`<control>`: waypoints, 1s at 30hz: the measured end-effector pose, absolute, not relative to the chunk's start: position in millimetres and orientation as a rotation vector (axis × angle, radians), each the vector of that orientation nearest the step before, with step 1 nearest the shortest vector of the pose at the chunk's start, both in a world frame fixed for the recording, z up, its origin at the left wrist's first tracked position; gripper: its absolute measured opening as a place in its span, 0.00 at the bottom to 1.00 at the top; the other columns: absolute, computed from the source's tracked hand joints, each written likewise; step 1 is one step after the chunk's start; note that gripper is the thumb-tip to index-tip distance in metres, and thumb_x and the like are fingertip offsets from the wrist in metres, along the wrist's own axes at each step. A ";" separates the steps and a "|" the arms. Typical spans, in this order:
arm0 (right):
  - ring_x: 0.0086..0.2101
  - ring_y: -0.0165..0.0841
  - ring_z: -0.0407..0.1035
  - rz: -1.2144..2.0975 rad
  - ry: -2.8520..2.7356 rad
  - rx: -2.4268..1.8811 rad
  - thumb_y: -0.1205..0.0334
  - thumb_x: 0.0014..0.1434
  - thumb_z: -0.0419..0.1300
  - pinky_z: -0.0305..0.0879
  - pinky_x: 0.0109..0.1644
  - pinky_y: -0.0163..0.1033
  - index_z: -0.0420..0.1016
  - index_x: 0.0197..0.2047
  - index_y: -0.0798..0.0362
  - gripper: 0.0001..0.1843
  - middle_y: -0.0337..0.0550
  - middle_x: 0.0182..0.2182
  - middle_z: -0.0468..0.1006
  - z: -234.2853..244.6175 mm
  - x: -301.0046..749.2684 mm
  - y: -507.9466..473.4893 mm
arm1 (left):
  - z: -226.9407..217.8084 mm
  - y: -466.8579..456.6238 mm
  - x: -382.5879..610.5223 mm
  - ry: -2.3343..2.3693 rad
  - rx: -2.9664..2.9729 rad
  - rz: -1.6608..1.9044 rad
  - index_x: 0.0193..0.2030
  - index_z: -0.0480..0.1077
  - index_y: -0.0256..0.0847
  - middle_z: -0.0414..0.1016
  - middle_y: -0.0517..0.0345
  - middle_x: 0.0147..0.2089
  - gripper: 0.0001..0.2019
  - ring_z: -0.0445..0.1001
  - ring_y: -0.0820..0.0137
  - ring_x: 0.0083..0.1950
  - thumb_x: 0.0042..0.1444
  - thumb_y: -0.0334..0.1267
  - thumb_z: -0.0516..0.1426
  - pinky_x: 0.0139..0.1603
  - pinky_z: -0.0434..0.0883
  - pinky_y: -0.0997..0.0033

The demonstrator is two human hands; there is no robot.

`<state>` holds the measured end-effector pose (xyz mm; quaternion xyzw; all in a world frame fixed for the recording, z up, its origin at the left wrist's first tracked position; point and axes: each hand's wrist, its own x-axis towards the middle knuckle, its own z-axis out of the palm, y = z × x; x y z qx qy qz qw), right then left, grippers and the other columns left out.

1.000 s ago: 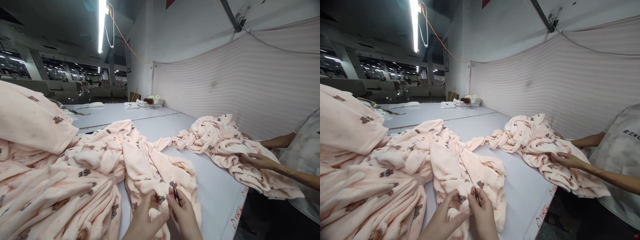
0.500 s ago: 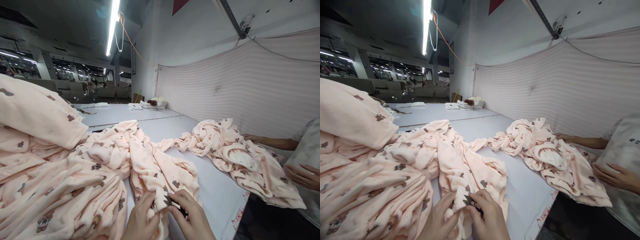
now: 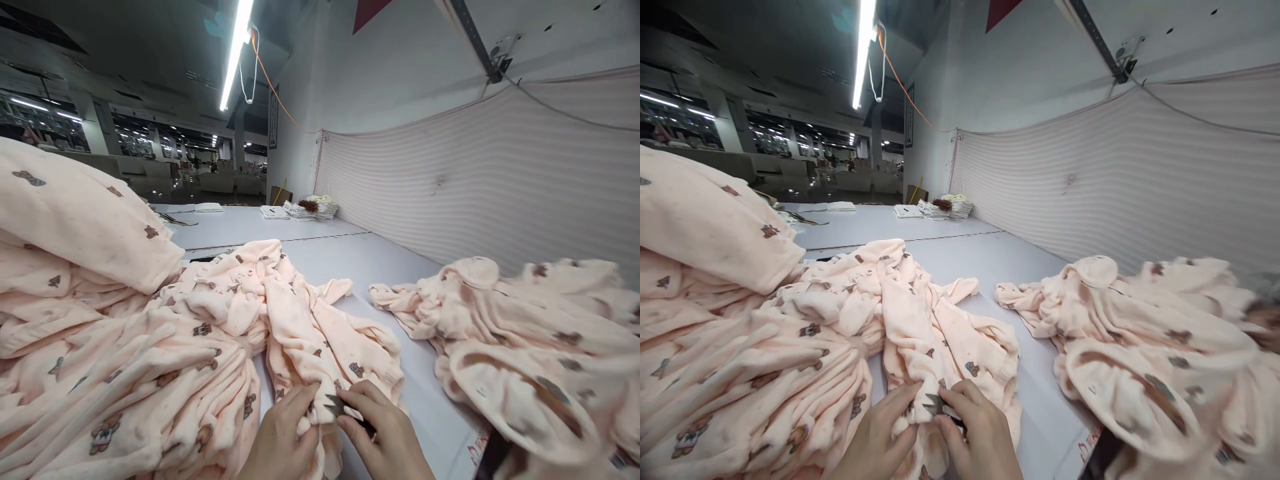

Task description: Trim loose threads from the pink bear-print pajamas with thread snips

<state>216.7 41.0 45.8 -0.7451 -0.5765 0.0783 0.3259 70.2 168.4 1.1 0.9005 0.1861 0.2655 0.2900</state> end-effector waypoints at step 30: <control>0.30 0.32 0.71 0.047 -1.207 -1.968 0.57 0.58 0.56 0.66 0.33 0.32 0.71 0.35 0.48 0.05 0.37 0.28 0.73 7.3 203.4 66.9 | 12.0 175.8 64.9 0.397 0.976 0.330 0.40 0.73 0.36 0.76 0.55 0.31 0.12 0.74 0.65 0.36 0.51 0.40 0.57 0.40 0.68 0.69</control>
